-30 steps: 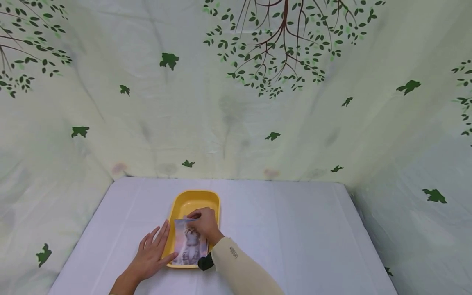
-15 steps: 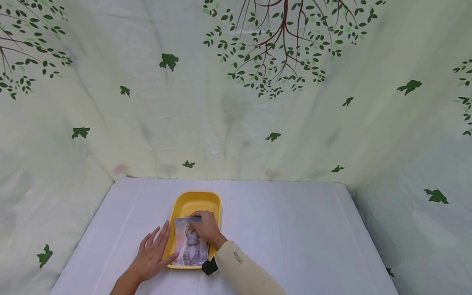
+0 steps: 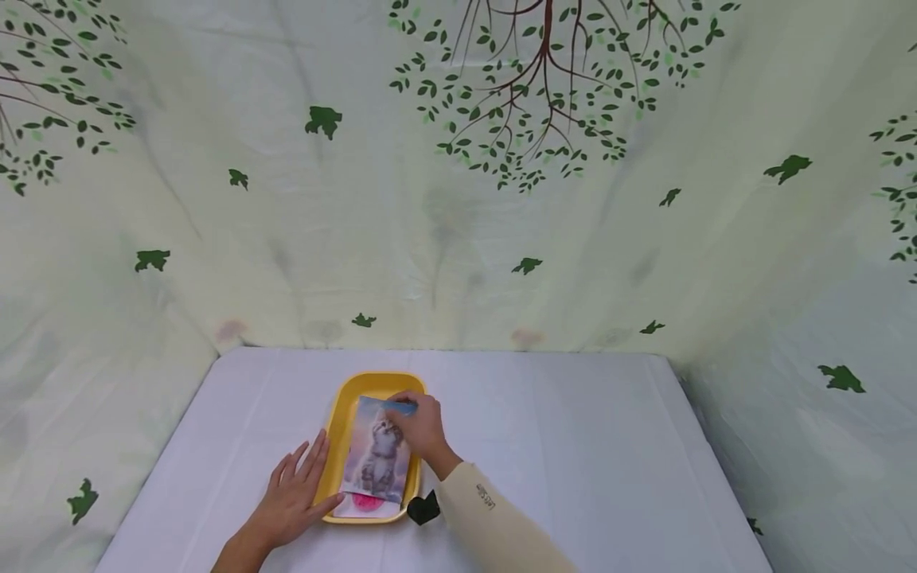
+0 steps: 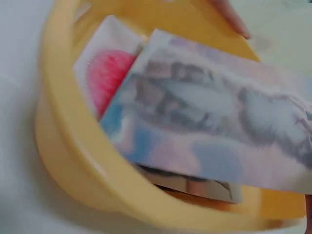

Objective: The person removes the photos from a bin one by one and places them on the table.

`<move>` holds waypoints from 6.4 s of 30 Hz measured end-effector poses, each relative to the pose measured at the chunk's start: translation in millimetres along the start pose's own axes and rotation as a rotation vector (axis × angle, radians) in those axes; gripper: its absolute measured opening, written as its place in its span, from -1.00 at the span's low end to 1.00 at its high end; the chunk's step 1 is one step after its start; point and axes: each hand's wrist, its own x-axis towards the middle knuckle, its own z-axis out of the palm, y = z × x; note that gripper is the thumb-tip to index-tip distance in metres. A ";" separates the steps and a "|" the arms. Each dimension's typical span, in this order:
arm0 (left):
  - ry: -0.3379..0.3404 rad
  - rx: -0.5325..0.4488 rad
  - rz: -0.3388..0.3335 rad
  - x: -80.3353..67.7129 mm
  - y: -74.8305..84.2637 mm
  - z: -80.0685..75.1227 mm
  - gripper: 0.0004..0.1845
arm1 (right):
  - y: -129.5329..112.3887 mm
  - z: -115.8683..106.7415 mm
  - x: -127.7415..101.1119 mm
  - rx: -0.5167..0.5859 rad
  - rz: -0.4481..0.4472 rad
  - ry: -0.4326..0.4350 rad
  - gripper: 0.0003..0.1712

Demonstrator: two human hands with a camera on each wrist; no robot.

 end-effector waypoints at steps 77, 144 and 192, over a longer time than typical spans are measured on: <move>-0.095 0.103 -0.090 2.1 1.3 -0.2 0.02 | 77.8 -93.9 44.5 -0.225 0.139 0.029 -0.61; -0.097 0.045 -0.078 2.6 2.4 -3.4 -0.01 | 15.5 59.3 -8.2 -0.325 0.270 0.021 -0.74; -0.099 0.058 -0.085 4.5 4.4 -3.4 -0.01 | -2.3 31.6 2.1 -0.331 0.034 -0.224 -0.89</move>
